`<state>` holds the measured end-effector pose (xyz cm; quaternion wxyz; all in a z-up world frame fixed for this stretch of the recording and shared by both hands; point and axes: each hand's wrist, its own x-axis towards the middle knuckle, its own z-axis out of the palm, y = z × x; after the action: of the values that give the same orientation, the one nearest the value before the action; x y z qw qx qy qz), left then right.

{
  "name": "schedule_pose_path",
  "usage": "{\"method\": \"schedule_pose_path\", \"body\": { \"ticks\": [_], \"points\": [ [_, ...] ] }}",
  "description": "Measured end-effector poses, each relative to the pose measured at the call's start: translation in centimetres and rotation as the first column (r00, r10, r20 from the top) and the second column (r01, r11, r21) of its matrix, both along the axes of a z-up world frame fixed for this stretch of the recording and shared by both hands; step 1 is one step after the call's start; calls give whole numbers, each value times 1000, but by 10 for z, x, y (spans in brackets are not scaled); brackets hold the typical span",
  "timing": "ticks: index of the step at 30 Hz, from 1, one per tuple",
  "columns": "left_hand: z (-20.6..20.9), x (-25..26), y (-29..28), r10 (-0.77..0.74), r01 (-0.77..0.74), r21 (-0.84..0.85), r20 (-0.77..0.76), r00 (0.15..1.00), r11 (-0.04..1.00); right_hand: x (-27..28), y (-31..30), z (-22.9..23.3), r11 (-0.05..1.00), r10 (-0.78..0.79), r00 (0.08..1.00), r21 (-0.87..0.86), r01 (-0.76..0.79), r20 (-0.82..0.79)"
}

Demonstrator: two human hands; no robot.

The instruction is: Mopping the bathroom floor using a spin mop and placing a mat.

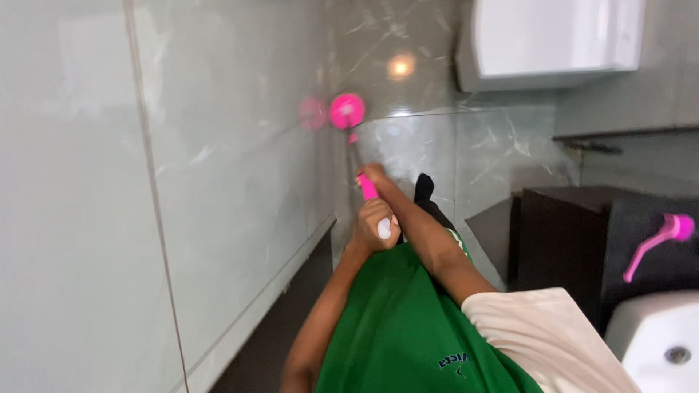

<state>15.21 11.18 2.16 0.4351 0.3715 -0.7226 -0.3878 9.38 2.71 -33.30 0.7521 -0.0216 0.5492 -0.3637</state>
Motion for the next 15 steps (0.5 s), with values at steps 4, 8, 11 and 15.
{"method": "schedule_pose_path", "body": {
  "ticks": [4, 8, 11, 15],
  "points": [
    [8, -54, -4, 39, -29, -103, 101, 994, 994, -48, -2, 75, 975, 206, 970, 115, -192, -130],
    [-11, -132, -2, -70, 81, -158, 75, 995, 984, -141, 17, 91, 995, 66, 998, 72, -65, -8],
    [-10, -197, 9, -99, 89, -189, -40, 994, 978, -216, 35, 102, 1000, -10, 999, -15, 11, 30],
    [-7, -251, 21, -299, 288, -119, -81, 951, 950, -296, 67, 95, 975, -206, 968, 58, 216, -140]
  ]
}}
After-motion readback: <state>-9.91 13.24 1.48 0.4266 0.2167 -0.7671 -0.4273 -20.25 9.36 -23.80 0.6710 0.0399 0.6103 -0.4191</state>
